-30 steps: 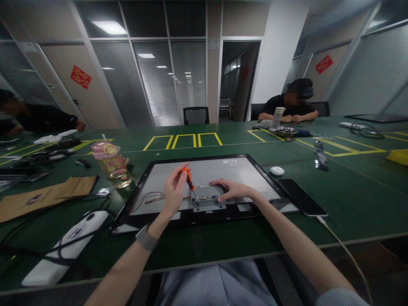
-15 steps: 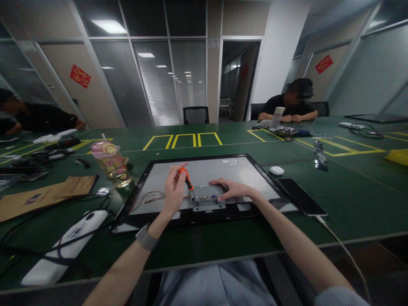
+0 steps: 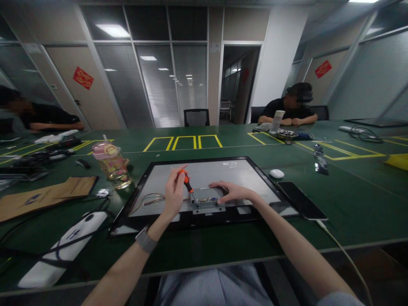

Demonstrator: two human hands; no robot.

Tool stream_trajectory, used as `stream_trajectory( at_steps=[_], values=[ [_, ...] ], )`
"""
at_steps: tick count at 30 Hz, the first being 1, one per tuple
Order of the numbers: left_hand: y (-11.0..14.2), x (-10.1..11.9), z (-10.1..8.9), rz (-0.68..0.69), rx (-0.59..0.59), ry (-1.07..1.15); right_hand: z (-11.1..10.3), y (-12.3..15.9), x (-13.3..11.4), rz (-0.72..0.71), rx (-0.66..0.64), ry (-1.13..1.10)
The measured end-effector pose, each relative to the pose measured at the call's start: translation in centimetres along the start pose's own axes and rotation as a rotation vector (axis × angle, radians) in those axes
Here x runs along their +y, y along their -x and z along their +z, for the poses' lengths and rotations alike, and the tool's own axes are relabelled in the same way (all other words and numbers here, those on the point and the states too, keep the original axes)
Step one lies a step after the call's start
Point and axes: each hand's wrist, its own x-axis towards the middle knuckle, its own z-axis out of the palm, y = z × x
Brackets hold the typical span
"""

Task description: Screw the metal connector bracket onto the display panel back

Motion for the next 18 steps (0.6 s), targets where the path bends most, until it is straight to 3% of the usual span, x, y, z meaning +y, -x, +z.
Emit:
stream_trajectory(
  at_steps=[4, 12, 18],
  values=[
    [-0.04, -0.45, -0.04, -0.086, -0.024, 0.149, 0.01, -0.05, 0.10, -0.013, 0.004, -0.006],
    [-0.29, -0.14, -0.21, 0.050, 0.027, -0.108, -0.01, -0.04, 0.45, 0.005, 0.001, -0.013],
    [-0.20, -0.46, -0.18, -0.062, -0.038, 0.086, -0.08, 0.05, 0.32, 0.012, -0.009, -0.012]
  ],
)
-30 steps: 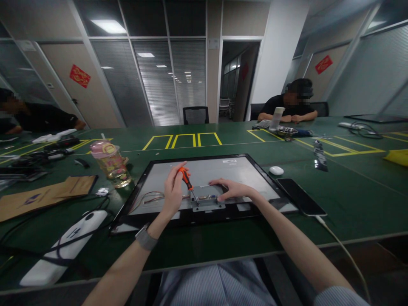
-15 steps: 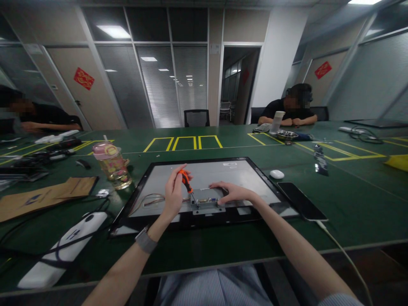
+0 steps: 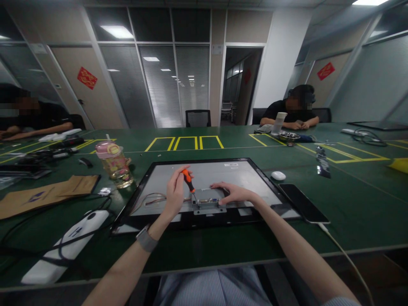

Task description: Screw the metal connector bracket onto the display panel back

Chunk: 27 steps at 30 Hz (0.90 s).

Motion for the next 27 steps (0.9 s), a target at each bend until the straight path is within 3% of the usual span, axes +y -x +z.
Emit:
stream_trajectory(
  at_steps=[9, 15, 21, 24, 27],
  values=[
    [-0.09, 0.56, 0.17, 0.145, 0.063, -0.150, 0.04, 0.00, 0.01, -0.020, -0.002, -0.015],
    [0.04, 0.35, 0.19, 0.004, 0.000, 0.013, 0.09, -0.04, 0.09, -0.017, 0.006, -0.010],
    [-0.26, -0.08, 0.15, -0.011, -0.069, 0.159, 0.06, -0.03, 0.04, -0.012, 0.007, 0.003],
    [-0.26, 0.26, 0.05, -0.015, -0.086, 0.086, 0.05, -0.03, 0.06, -0.007, 0.005, 0.003],
    [-0.33, 0.60, -0.03, 0.071, -0.030, -0.075, 0.04, -0.04, 0.00, -0.007, -0.003, -0.009]
  ],
)
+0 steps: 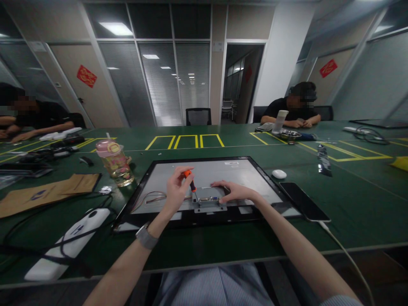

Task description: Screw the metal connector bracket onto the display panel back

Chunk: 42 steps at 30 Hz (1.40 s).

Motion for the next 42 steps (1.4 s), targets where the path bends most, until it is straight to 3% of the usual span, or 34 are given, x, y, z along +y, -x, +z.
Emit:
stream_trajectory(
  at_steps=[4, 11, 18, 28, 36, 42],
  values=[
    [-0.08, 0.08, -0.02, 0.071, 0.029, -0.057, -0.02, 0.00, 0.05, -0.001, 0.001, -0.003],
    [0.28, -0.17, 0.04, -0.083, -0.066, 0.107, 0.01, -0.04, 0.49, -0.001, 0.001, 0.011],
    [0.00, -0.51, 0.07, 0.035, 0.076, -0.061, 0.08, -0.15, 0.38, -0.013, 0.004, 0.000],
    [-0.02, 0.01, -0.13, -0.081, 0.023, 0.066, -0.07, 0.07, -0.21, 0.014, 0.009, 0.002],
    [-0.49, -0.17, -0.28, -0.022, 0.171, -0.094, -0.05, 0.05, -0.37, 0.014, -0.001, 0.015],
    [-0.29, -0.49, -0.20, -0.121, 0.011, 0.178, -0.07, -0.02, -0.19, 0.004, -0.002, 0.011]
  ],
)
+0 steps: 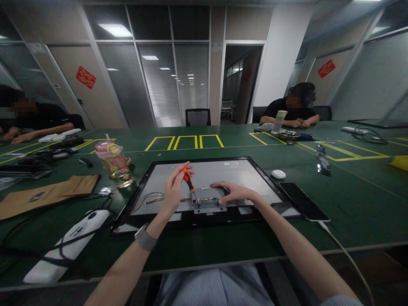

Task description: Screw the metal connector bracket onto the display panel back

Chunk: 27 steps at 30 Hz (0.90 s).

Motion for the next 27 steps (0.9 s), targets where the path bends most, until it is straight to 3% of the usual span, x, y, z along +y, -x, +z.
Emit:
stream_trajectory(
  at_steps=[3, 8, 15, 23, 27],
  values=[
    [0.16, 0.10, 0.13, -0.008, -0.018, -0.052, 0.09, -0.08, 0.29, -0.005, 0.008, 0.002],
    [0.07, 0.30, 0.17, 0.088, 0.064, -0.217, 0.16, -0.12, 0.53, -0.016, 0.010, -0.002],
    [0.26, 0.53, 0.13, 0.042, -0.003, -0.087, 0.12, -0.13, 0.55, -0.023, 0.017, 0.010],
    [0.23, 0.29, 0.21, 0.190, 0.125, -0.295, 0.09, -0.02, 0.30, -0.009, 0.008, 0.002],
    [0.07, 0.17, 0.13, 0.123, 0.072, -0.165, 0.08, 0.00, 0.26, -0.006, 0.011, 0.005]
  ],
)
